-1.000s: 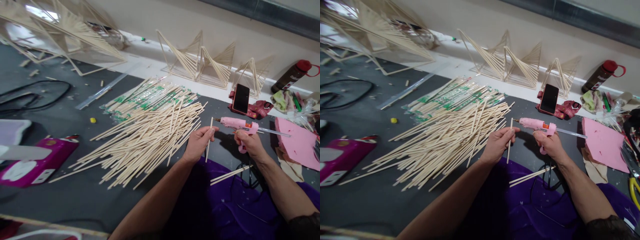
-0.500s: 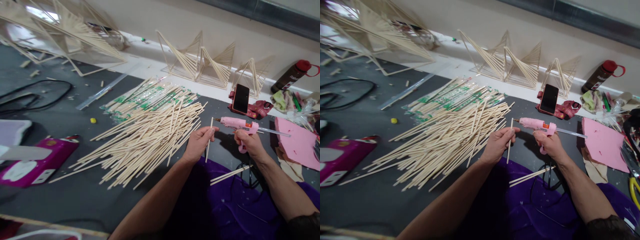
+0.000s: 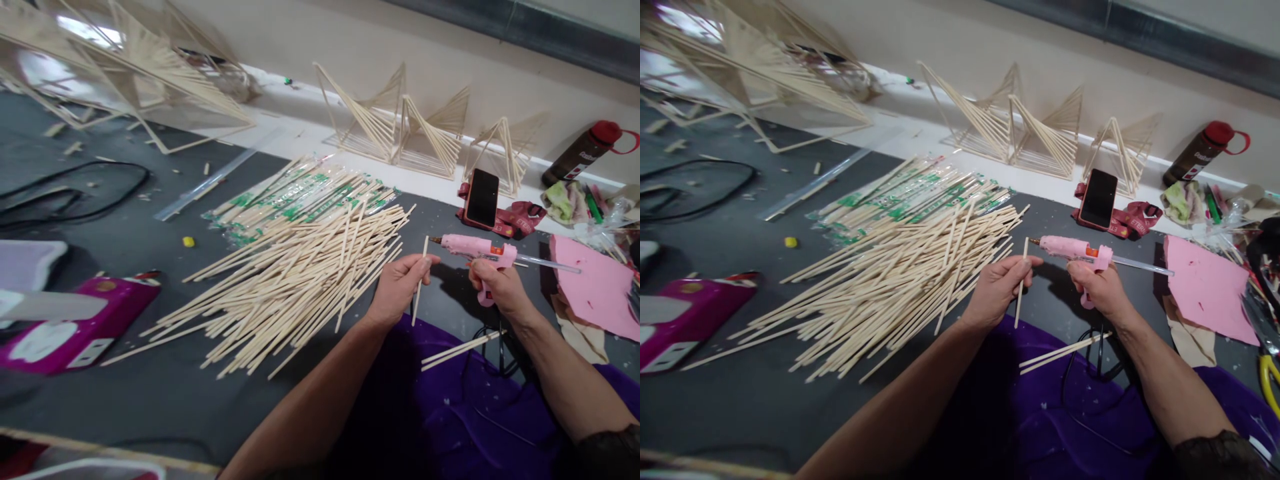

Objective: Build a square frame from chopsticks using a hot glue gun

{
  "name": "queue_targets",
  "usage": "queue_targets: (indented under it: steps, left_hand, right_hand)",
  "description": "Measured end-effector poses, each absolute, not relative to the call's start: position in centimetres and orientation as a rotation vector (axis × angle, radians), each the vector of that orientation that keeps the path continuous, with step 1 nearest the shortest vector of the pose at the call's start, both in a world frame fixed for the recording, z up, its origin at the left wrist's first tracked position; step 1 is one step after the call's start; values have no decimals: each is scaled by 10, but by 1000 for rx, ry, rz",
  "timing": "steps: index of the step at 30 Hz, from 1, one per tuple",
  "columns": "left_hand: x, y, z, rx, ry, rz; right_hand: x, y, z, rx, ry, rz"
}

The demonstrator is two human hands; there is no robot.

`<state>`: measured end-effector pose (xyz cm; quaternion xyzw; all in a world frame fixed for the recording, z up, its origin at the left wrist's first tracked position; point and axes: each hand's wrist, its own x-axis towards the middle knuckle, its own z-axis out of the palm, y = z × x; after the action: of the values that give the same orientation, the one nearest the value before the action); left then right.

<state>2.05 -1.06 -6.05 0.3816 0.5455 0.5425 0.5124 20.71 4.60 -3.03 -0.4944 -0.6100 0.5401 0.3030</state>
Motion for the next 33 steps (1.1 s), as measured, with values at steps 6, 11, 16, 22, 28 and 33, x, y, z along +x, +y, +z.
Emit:
queue_targets:
  steps: [6,11,16,22,28,33]
  left_hand:
    - [21,-9,-60,867,1283,1336]
    - [21,-10,-60,896,1294,1320]
    - [21,-10,-60,914,1281,1295]
    - [21,-9,-60,899,1296,1303]
    - [20,-9,-63,915,1291,1292]
    - [20,-9,-63,929,1277,1284]
  right_hand:
    - [206,45,-30,-1297,-1571,1470]
    - [207,46,-32,-1272,-1554,1480]
    - [206,46,-32,-1236,-1575,1454]
    - [205,45,-29,-1221,-1562,1446]
    - [207,45,-33,-1214,-1565,1454]
    - [208,46,-33,-1208,-1578,1436]
